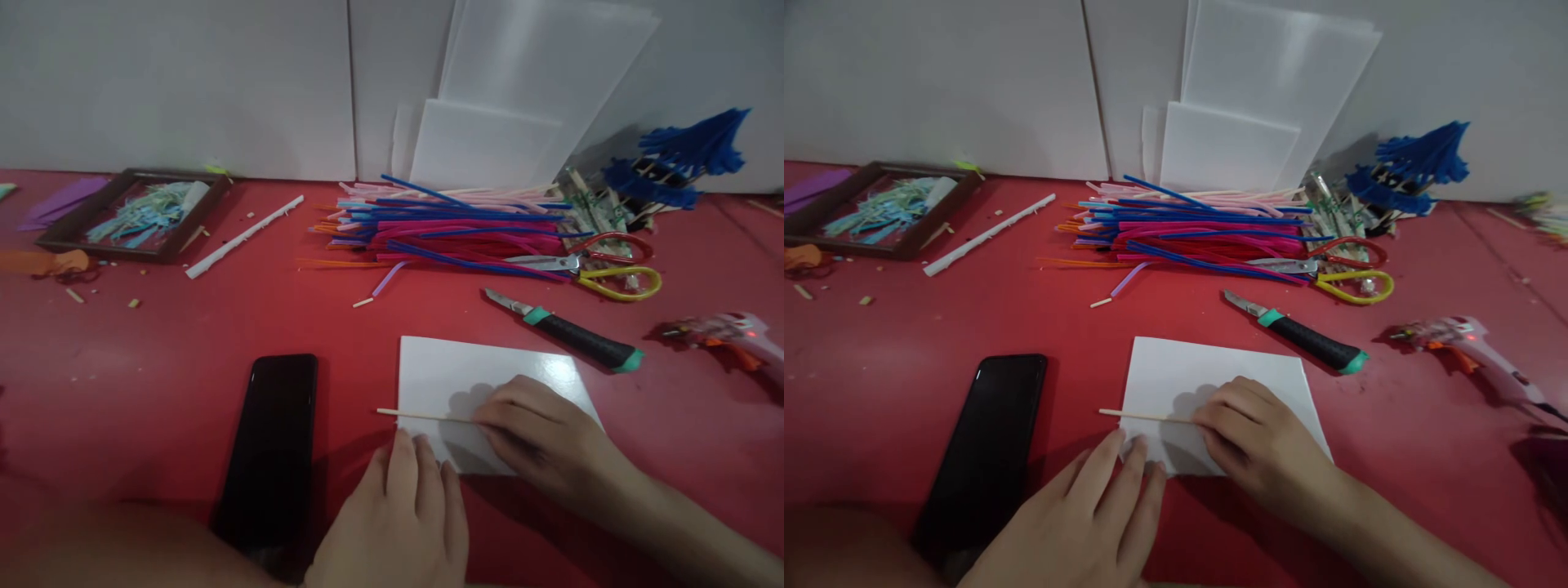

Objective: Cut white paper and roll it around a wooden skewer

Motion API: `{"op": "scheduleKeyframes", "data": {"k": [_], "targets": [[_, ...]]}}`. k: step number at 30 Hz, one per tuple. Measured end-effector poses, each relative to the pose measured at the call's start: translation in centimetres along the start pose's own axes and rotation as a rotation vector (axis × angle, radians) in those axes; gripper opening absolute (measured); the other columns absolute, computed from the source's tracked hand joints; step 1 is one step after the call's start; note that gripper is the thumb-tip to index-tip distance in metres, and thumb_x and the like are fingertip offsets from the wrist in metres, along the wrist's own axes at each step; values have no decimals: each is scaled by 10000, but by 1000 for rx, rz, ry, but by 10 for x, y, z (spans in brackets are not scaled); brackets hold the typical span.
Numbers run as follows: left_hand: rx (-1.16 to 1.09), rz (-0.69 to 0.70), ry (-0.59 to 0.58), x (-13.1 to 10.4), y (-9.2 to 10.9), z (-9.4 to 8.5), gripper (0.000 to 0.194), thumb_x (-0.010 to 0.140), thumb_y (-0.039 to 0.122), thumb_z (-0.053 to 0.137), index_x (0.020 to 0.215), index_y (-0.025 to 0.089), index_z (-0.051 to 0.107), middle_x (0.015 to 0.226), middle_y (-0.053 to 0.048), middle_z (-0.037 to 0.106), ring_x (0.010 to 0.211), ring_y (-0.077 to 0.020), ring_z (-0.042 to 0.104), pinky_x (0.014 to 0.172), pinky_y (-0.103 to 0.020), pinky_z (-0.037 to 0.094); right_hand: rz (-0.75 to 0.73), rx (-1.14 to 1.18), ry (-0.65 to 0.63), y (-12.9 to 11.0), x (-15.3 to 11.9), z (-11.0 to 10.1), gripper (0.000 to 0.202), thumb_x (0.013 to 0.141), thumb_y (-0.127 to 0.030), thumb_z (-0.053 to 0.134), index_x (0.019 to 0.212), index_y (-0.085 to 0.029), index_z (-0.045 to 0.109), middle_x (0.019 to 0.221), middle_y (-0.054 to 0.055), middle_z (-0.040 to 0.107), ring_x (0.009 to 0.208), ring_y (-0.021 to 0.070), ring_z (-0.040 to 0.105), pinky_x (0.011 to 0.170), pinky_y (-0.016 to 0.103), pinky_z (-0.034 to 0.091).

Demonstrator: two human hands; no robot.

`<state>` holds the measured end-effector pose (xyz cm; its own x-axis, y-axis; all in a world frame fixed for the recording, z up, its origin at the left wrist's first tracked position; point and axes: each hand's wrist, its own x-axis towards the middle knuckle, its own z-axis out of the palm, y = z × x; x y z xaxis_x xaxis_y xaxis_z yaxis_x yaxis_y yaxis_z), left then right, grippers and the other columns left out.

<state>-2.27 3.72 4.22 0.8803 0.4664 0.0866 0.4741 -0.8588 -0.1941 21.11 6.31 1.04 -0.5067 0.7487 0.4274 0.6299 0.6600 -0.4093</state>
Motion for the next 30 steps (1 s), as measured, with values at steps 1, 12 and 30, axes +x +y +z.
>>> {"op": "scheduleKeyframes", "data": {"k": [1, 12, 30], "targets": [[-9, 7, 10, 0, -2, 1, 359, 954, 308, 471, 1197, 110, 646, 1144, -124, 726, 1050, -284, 678, 789, -329, 568, -3, 3, 1, 1, 0, 0, 148, 932, -99, 518, 928, -190, 634, 789, 35, 652, 721, 144, 586, 645, 259, 522], [-15, -25, 8, -1, 0, 9, 465, 942, 454, 520, 1251, 117, 602, 1266, -178, 658, 1070, -368, 671, 853, -450, 543, -4, -9, -3, 2, 2, -1, 146, 936, -136, 533, 920, -217, 654, 764, 23, 658, 690, 147, 604, 630, 278, 529], [47, -89, 3, -2, 6, 7, 314, 975, 203, 451, 1244, 216, 613, 1321, -69, 646, 1067, -319, 686, 867, -428, 554, -56, -31, -38, 2, 3, -1, 195, 964, -125, 484, 904, -168, 665, 736, 41, 629, 663, 150, 542, 600, 269, 488]]}}
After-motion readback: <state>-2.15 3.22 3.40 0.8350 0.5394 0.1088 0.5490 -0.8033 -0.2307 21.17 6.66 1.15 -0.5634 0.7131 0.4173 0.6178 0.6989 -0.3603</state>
